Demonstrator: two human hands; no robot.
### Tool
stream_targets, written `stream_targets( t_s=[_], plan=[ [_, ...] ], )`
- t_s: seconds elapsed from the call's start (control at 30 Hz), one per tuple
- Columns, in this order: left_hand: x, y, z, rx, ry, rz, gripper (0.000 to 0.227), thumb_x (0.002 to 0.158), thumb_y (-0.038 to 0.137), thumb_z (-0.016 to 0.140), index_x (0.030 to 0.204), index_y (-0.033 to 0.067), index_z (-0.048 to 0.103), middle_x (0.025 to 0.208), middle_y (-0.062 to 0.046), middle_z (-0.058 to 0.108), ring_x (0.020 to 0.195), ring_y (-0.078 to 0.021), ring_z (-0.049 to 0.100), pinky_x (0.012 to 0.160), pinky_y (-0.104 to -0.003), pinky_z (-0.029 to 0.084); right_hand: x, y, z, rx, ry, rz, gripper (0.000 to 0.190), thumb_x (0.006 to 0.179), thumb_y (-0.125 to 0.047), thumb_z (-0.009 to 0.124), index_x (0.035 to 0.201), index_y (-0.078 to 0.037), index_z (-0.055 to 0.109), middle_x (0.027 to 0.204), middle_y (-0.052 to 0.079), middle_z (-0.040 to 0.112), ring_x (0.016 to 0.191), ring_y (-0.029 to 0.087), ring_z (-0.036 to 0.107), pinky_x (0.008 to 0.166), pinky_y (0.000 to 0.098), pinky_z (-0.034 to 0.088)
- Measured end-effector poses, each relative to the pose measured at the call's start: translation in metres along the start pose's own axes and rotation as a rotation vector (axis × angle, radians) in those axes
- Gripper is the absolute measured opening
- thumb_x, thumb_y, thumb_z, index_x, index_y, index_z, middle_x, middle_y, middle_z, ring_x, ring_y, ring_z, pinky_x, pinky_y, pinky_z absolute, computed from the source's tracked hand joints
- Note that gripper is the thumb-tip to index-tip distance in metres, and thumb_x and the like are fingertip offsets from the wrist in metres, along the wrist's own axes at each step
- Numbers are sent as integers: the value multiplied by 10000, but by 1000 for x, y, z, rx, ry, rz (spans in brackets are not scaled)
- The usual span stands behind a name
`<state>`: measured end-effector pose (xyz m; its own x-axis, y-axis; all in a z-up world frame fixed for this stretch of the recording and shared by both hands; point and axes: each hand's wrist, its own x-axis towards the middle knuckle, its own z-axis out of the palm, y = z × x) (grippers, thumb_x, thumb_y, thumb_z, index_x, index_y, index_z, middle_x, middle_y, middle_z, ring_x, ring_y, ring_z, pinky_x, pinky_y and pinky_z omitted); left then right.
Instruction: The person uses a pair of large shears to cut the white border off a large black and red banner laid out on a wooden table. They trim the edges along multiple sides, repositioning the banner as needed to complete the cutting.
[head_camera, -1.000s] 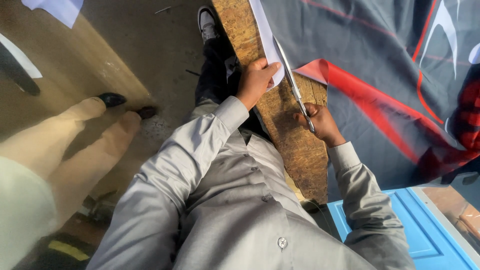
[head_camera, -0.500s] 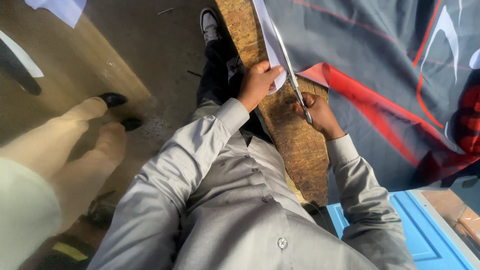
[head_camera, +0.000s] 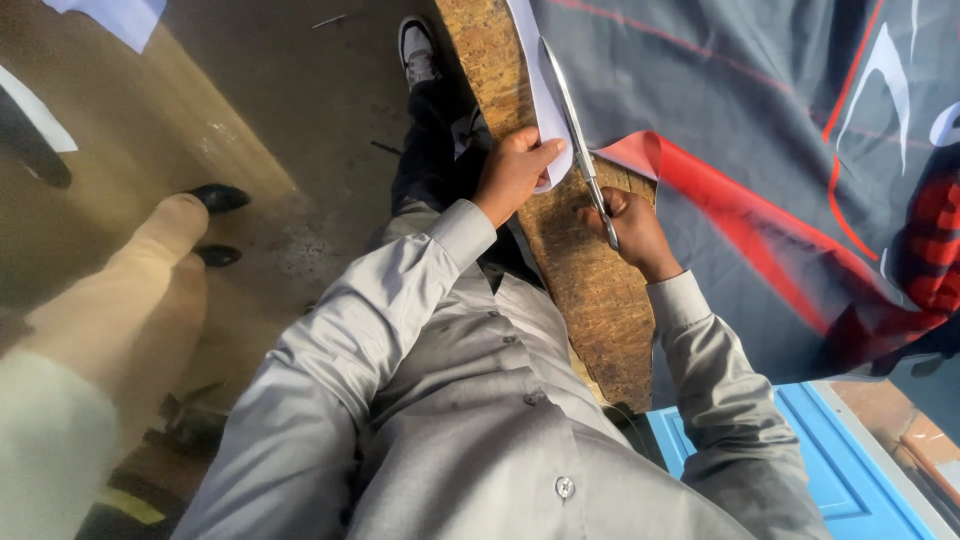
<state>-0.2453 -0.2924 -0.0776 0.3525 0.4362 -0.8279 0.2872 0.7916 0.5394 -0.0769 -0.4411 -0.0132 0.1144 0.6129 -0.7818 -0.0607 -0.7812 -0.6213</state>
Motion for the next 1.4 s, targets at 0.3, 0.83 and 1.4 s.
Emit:
stream_targets(
  t_s=[0.3, 0.83, 1.4],
  plan=[
    [-4, 1, -1, -3, 9, -29, 211, 927, 282, 802, 955, 73, 807, 596, -99, 692, 490, -126, 689, 490, -263, 644, 29, 12, 5, -141, 19, 26, 188, 879, -220, 870, 834, -134, 709, 536, 33, 608, 527, 134, 618, 557, 252, 462],
    [-6, 0, -7, -40, -36, -38, 206, 924, 271, 794, 961, 68, 801, 597, -97, 704, 492, -119, 688, 479, -262, 644, 25, -19, 10, -144, 51, 16, 219, 896, -199, 858, 781, -115, 691, 502, 41, 594, 501, 126, 618, 543, 230, 466],
    [-12, 9, -17, -82, -104, -97, 201, 938, 242, 806, 1029, 63, 798, 740, -74, 781, 616, -131, 774, 540, -264, 662, 43, -56, 18, 40, 14, -1, 251, 945, -168, 873, 827, -81, 669, 532, 42, 572, 512, 99, 588, 516, 205, 445]
  ],
)
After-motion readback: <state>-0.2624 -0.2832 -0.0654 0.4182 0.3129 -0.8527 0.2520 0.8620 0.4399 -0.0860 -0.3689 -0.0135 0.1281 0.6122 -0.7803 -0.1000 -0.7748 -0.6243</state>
